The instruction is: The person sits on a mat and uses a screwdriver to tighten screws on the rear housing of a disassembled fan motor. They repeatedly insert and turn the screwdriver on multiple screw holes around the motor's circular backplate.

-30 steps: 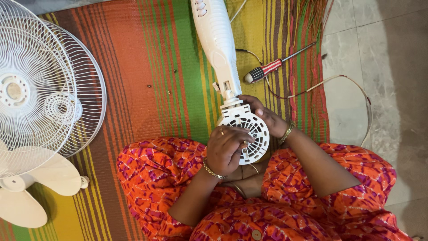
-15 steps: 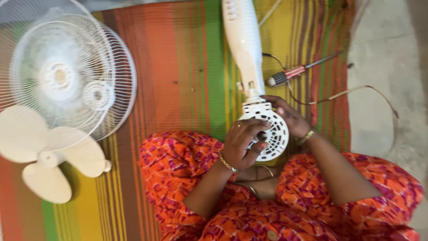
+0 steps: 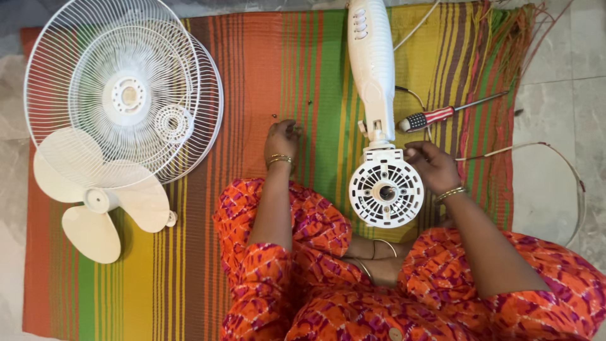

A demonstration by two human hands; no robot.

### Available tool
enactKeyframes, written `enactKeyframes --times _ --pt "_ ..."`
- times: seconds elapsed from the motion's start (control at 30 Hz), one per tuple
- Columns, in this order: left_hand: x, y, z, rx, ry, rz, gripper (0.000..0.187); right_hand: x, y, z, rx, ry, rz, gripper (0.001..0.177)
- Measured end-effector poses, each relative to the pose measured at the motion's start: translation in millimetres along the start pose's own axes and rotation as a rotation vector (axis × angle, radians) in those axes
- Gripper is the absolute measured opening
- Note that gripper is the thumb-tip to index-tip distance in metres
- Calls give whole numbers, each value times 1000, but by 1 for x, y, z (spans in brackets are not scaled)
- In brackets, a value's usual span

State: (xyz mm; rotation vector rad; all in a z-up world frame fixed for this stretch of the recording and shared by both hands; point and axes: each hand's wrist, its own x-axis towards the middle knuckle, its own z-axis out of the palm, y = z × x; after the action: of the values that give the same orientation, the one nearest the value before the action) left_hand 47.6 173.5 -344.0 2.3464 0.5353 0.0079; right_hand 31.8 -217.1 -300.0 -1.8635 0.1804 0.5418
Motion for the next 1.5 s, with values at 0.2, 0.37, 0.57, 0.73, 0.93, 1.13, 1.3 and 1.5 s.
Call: enactKeyframes --times 0.2,0.37,0.57,0.73,0.93,1.13,1.3,1.5 --pt "9 -15 17 147 -29 -15 10 -3 -15 0 -255 64 -104 24" --pt "0 25 3 -294 36 -12 11 -15 -55 -4 -87 171 -265 19" --pt "-73 130 -42 -833 -63 300 11 -66 -116 -21 -201 313 -668 12" --pt "-126 202 -77 -854 -252 749 12 -93 -158 -16 -164 158 -1016 19" --pt "-149 231 -91 -863 -396 548 18 -108 -175 -19 -264 74 -1013 27" --pt "-148 223 -85 -757 -363 602 23 -105 -173 -22 -246 62 -982 25" --pt "-124 179 -59 -689 -215 523 26 -101 -174 -36 -488 -18 -825 22" --pt "-53 90 7 -364 34 135 40 -93 -174 -34 -780 -119 -721 15"
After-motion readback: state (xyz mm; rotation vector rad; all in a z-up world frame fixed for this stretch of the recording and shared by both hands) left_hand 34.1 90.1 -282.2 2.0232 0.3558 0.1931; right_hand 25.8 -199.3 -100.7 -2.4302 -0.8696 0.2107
